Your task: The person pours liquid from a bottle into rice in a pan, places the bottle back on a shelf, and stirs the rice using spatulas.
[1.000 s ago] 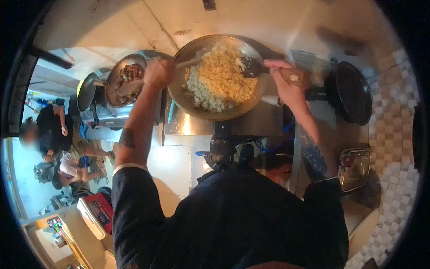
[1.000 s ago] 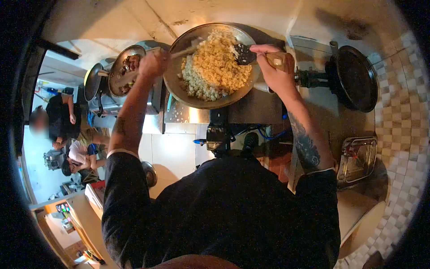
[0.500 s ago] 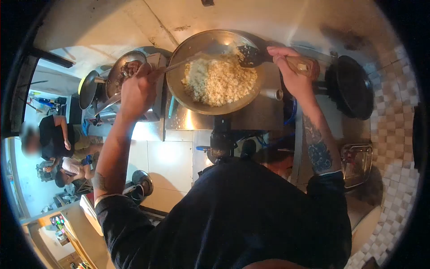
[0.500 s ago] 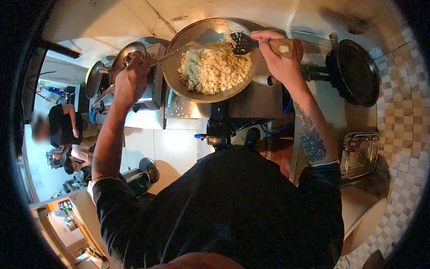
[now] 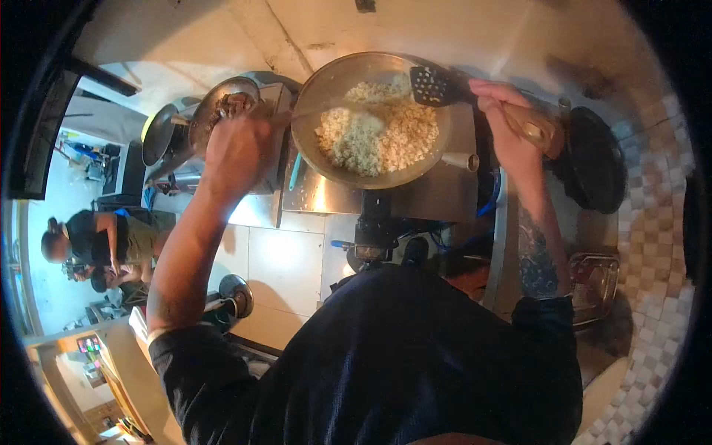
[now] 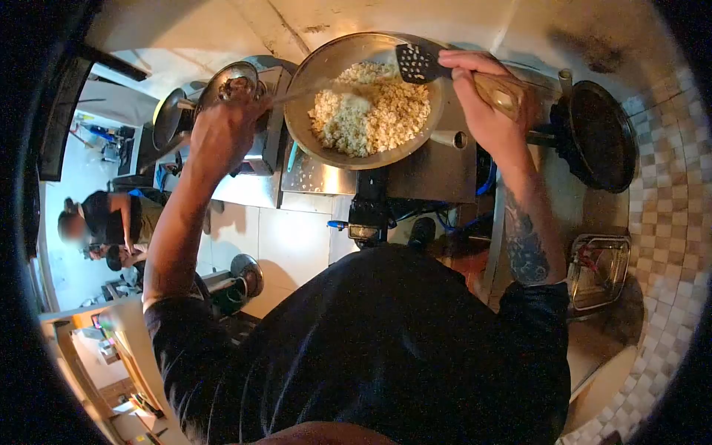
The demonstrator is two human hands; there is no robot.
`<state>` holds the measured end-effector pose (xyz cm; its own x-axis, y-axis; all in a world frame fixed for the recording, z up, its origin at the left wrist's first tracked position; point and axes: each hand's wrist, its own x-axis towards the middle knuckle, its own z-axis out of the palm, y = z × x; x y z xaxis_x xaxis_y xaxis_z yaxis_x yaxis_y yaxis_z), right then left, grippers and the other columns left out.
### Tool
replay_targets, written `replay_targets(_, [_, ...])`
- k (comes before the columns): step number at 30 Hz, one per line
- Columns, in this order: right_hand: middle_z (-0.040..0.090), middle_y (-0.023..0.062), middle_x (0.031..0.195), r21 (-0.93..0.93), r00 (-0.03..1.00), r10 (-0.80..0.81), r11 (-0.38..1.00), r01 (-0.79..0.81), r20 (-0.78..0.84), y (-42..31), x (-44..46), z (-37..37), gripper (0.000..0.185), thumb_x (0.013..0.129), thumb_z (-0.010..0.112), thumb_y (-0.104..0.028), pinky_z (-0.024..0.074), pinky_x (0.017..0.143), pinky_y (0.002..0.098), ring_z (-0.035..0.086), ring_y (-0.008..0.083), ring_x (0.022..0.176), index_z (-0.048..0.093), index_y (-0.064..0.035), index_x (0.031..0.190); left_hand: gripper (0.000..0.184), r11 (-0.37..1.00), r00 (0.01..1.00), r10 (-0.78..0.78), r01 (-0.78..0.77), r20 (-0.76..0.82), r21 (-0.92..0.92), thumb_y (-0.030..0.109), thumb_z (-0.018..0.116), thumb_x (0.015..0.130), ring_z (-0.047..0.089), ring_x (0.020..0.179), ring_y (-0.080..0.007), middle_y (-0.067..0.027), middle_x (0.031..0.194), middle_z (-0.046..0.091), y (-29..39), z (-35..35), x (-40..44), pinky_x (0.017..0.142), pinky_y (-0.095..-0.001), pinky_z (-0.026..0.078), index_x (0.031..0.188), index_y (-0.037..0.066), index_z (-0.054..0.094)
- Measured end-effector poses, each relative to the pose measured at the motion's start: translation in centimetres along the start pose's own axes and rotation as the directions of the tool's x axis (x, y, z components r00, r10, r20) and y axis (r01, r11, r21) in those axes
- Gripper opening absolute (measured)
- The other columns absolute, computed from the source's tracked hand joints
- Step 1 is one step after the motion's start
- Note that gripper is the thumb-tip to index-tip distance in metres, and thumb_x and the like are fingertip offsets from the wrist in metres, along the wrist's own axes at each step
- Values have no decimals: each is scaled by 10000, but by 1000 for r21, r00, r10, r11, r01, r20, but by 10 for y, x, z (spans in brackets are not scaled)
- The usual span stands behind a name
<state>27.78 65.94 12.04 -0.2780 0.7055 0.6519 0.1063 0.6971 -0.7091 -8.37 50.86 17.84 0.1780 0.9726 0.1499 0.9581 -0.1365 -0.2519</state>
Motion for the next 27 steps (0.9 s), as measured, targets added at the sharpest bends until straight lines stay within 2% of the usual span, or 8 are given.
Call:
replay_targets(2, [751,128,1105,4,1000,13,1000,-13,-24,5,-7,-12,133,962,598,36,547,931,311,705,200,1055,717,29,1021,411,1000,980,-7,6,198,4,75,564,902,723,786,-348,-160,1030,693,12,-3,-6,652,-461,597,1291,133,686])
replay_targets(5, [737,141,1149,38,999,36,999,-35,-37,4,-17,-16,139,993,571,22,533,970,333,695,222,1077,698,32,1049,405,995,997,45,-39,67,-88,63,548,901,722,782,-364,-181,1010,689,28,76,7,656,-478,596,1281,115,678])
replay_targets(8, [733,145,1164,75,991,105,992,-99,-84,3,-36,-18,152,1006,560,-5,522,990,349,686,229,1095,694,30,1068,414,980,972,-156,174,173,-93,60,548,893,721,803,-366,-182,1002,684,40,101,33,673,-476,594,1281,133,672])
replay_targets(13, [722,157,1195,113,952,156,985,-130,-265,-1,-74,-41,191,1024,535,-67,497,1032,372,659,246,1154,677,38,1096,373,978,982,-185,188,40,-91,96,560,921,703,774,-372,-147,957,670,16,51,3,652,-475,572,1248,204,705])
replay_targets(14, [710,174,1211,-33,957,106,992,-119,-269,-2,-81,-53,213,1035,514,-94,490,1048,395,652,264,1164,665,29,1123,351,975,983,-185,181,-18,-133,116,572,916,688,739,-372,-135,889,653,21,26,-5,633,-473,559,1226,200,713])
replay_targets(17, [694,200,1229,171,887,237,968,-182,-396,-3,-103,-68,230,1039,513,-121,487,1057,417,650,284,1165,649,29,1148,350,971,972,-214,223,95,-91,131,571,920,690,764,-369,-124,875,642,31,2,-32,655,-478,558,1224,230,714])
replay_targets(21, [670,230,1240,243,859,260,956,-165,-441,-16,-115,-64,216,1051,481,-76,500,1053,440,649,312,1167,618,25,1183,311,947,963,-263,268,54,-175,156,577,933,696,794,-378,-132,929,667,36,77,-26,688,-478,565,1186,240,737])
replay_targets(27, [661,236,1238,212,921,84,977,-1,-380,-10,-131,-72,206,1050,486,-61,509,1049,462,648,336,1180,606,27,1192,198,906,932,-362,358,24,-226,246,607,959,699,815,-393,-148,927,701,28,86,-8,704,-486,567,1053,209,778])
